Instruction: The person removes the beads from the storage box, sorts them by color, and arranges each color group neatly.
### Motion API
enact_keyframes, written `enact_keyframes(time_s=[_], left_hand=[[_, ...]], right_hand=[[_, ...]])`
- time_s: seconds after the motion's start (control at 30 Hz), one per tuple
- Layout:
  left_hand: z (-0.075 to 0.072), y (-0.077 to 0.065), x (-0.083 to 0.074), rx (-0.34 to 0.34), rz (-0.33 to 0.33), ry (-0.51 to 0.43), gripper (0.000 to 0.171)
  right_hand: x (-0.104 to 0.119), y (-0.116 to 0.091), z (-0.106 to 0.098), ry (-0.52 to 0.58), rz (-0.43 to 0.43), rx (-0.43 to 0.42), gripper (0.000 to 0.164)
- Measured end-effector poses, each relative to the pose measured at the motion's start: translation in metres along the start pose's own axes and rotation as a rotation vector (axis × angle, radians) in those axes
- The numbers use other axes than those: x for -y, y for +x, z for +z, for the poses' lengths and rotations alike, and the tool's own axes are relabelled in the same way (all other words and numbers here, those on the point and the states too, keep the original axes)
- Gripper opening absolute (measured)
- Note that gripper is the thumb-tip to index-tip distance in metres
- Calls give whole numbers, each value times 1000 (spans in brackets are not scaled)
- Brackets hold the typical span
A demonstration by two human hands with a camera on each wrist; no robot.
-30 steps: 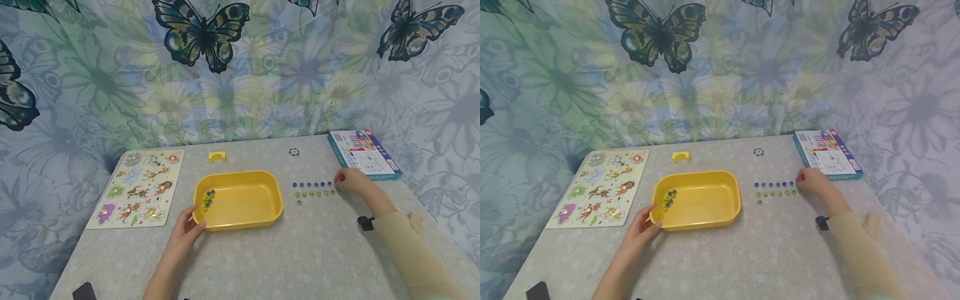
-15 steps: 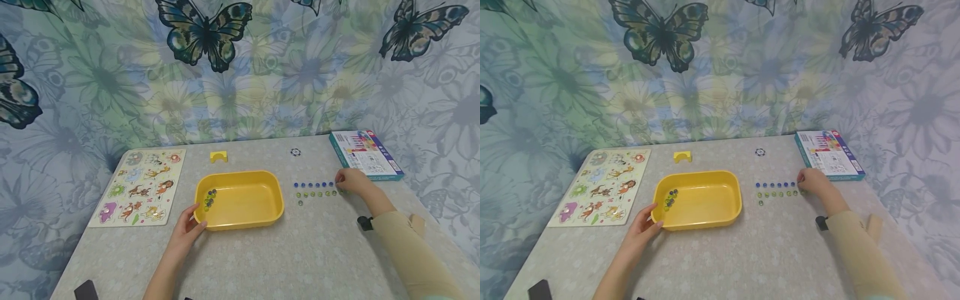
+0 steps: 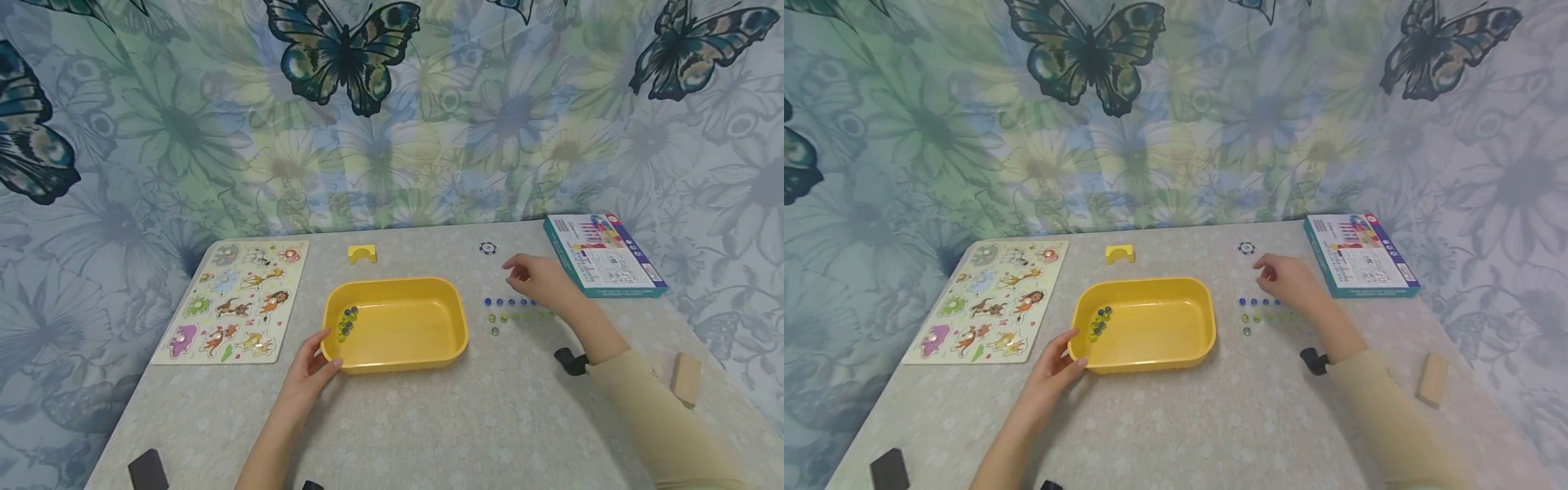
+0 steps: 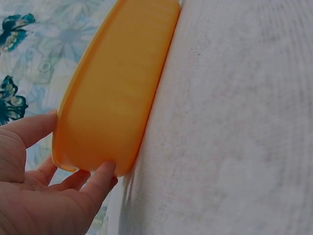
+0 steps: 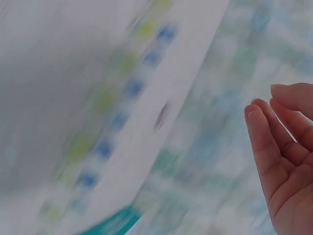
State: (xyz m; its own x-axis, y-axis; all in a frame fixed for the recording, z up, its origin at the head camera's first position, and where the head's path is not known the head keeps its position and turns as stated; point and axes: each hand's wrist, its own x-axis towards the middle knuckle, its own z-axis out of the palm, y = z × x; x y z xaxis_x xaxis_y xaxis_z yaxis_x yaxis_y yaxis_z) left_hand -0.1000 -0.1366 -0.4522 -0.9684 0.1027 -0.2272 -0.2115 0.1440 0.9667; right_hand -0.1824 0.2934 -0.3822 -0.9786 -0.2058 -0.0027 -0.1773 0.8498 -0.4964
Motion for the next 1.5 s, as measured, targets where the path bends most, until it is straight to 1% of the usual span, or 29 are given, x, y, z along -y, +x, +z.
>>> enact_keyframes(time_s=[0.13, 0.23, 0.33, 0.47, 0.53, 0.63, 0.73, 0.9, 0.97, 1.1, 1.23, 1.4, 1.5], left_hand=[[1, 1, -1, -4, -1, 3, 56], [2, 2, -2, -3, -5, 7, 56], [2, 2, -2, -2, -8, 8, 56], [2, 2, -2, 2, -3, 2, 56], [2, 2, -1, 5, -1, 1, 56], [1, 2, 1, 12, 0, -1, 56], [1, 2, 1, 19, 7, -8, 56], [0, 1, 1, 21, 23, -17, 57], [-1, 1, 1, 19, 21, -19, 57], [-2, 0, 1, 20, 11, -15, 56], [-2, 0, 0, 20, 5, -11, 55], [-1, -1, -1, 20, 2, -5, 56], [0, -1, -1, 22, 3, -5, 56]], right_hand=[[46, 9, 22, 41, -97, 18, 23], [77, 15, 42, 67, -175, 66, 22], [102, 22, 66, 78, -234, 140, 21], [132, 30, 101, 82, -276, 254, 21], [145, 32, 118, 89, -298, 296, 21], [163, 36, 139, 100, -328, 327, 20], [178, 41, 154, 101, -337, 334, 22], [196, 51, 168, 44, -329, 317, 25], [201, 54, 172, 14, -328, 312, 25], [209, 58, 178, -48, -338, 275, 22], [214, 59, 181, -112, -339, 237, 15], [218, 57, 180, -148, -325, 241, 7], [216, 55, 179, -148, -330, 243, 4]])
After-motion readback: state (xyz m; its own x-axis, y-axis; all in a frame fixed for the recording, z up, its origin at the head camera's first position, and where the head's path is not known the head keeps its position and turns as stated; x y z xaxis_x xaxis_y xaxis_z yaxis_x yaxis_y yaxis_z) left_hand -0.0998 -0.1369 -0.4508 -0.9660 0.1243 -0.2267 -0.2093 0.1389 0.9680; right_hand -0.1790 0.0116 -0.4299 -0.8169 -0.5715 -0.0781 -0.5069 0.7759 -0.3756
